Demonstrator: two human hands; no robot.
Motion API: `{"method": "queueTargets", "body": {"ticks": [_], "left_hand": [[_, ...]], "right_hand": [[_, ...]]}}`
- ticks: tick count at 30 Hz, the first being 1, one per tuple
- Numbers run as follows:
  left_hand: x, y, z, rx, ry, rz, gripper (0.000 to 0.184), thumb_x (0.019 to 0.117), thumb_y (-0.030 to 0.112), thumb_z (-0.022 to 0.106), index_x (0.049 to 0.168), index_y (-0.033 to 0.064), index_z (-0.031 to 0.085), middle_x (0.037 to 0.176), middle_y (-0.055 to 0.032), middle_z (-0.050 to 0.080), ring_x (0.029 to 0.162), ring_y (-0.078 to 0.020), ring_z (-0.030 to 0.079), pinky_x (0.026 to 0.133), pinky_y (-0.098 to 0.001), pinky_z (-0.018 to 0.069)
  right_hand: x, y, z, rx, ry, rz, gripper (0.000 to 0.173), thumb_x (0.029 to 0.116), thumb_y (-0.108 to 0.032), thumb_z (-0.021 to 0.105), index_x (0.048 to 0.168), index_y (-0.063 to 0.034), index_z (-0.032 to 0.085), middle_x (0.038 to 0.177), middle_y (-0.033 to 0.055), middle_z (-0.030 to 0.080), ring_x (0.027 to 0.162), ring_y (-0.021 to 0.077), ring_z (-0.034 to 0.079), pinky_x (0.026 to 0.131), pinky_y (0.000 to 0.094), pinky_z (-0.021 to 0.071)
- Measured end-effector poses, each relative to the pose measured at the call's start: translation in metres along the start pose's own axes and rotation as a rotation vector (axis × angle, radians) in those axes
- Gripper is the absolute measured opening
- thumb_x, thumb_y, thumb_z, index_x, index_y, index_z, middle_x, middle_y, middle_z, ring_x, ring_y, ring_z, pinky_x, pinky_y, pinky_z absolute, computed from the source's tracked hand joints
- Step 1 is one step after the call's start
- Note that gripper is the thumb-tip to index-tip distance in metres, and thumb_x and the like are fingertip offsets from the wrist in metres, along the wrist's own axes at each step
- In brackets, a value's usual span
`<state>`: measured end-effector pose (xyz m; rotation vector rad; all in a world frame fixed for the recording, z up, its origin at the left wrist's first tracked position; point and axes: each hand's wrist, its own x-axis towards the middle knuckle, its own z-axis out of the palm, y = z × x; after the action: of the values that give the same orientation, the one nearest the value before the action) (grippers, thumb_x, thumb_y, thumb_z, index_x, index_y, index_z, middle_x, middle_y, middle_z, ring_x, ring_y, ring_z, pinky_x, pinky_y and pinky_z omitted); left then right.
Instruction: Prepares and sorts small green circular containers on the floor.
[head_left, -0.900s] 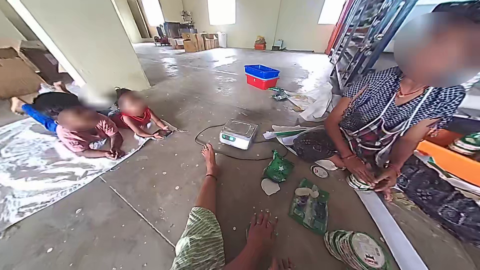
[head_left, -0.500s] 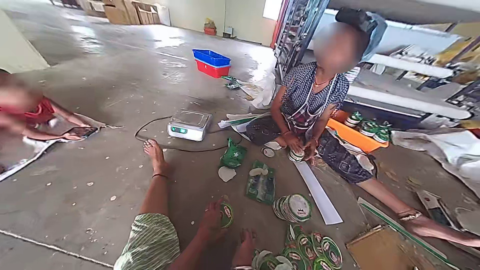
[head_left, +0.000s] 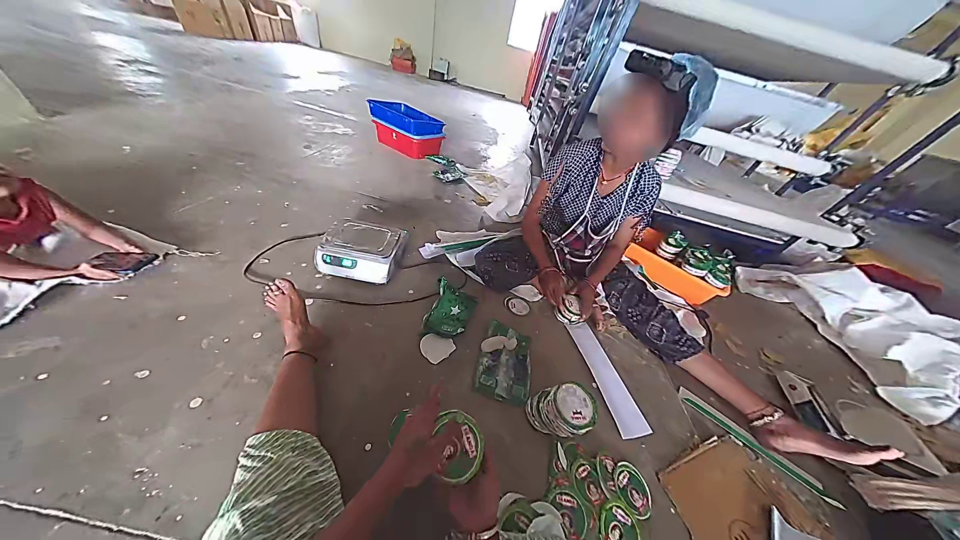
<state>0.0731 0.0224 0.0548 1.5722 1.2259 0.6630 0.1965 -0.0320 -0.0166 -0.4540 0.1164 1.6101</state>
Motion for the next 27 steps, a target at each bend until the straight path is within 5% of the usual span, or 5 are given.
{"method": "queueTargets", "body": {"ticks": [5, 14, 19, 22, 27], "left_hand": [[-0.016, 0.022, 0.003, -0.180, -0.021, 0.066, 0.044, 0.1031, 0.018, 0.052, 0.143, -0.0006, 0.052, 0.143, -0.0178, 0.057, 0.132, -0.0222, 0.056, 0.112, -0.0398, 0.0443], [-0.020, -0.011, -0.008, -0.211, 0.135, 0.125, 0.066, 0.0921, 0.028, 0.067, 0.146, -0.0041, 0.045, 0.142, -0.0256, 0.054, 0.130, -0.0350, 0.055, 0.106, -0.0520, 0.0476], [-0.028, -0.062, -0.053, -0.138, 0.322, -0.012, 0.037, 0.0810, 0.008, 0.078, 0.109, -0.0119, 0.065, 0.132, -0.0283, 0.058, 0.125, -0.0332, 0.057, 0.100, -0.0454, 0.0503], [-0.035, -0.105, -0.058, -0.115, 0.348, -0.026, 0.026, 0.0790, 0.008, 0.078, 0.093, -0.0111, 0.068, 0.126, -0.0270, 0.061, 0.120, -0.0298, 0.059, 0.100, -0.0431, 0.0507], [-0.035, -0.125, -0.052, -0.202, 0.276, -0.214, 0.035, 0.0995, 0.022, 0.062, 0.116, -0.0088, 0.067, 0.136, -0.0253, 0.059, 0.126, -0.0257, 0.058, 0.107, -0.0381, 0.0469]], "right_hand": [[-0.020, -0.003, 0.007, 0.055, -0.222, -0.002, 0.032, 0.0894, -0.039, 0.066, 0.106, -0.0128, 0.075, 0.102, 0.0096, 0.078, 0.096, 0.0225, 0.076, 0.081, 0.0423, 0.0635], [-0.028, -0.074, 0.027, -0.175, -0.284, -0.267, 0.049, 0.0852, -0.054, 0.069, 0.118, -0.0174, 0.073, 0.112, 0.0079, 0.076, 0.101, 0.0227, 0.074, 0.082, 0.0422, 0.0633], [-0.042, -0.199, 0.109, -1.229, 0.125, -0.962, 0.066, 0.1049, -0.025, 0.036, 0.161, -0.0031, 0.008, 0.151, 0.0113, 0.045, 0.124, 0.0076, 0.055, 0.098, 0.0257, 0.0495], [-0.006, -0.219, 0.118, -1.883, 0.523, -1.066, 0.079, 0.0970, -0.016, 0.059, 0.158, 0.0112, 0.016, 0.154, 0.0389, 0.036, 0.140, 0.0522, 0.039, 0.109, 0.0660, 0.0343], [0.088, -0.195, 0.037, -2.415, 0.965, -0.478, 0.076, 0.0989, -0.041, 0.060, 0.164, -0.0214, 0.026, 0.163, 0.0125, 0.038, 0.147, 0.0476, 0.034, 0.096, 0.0788, 0.0362]]}}
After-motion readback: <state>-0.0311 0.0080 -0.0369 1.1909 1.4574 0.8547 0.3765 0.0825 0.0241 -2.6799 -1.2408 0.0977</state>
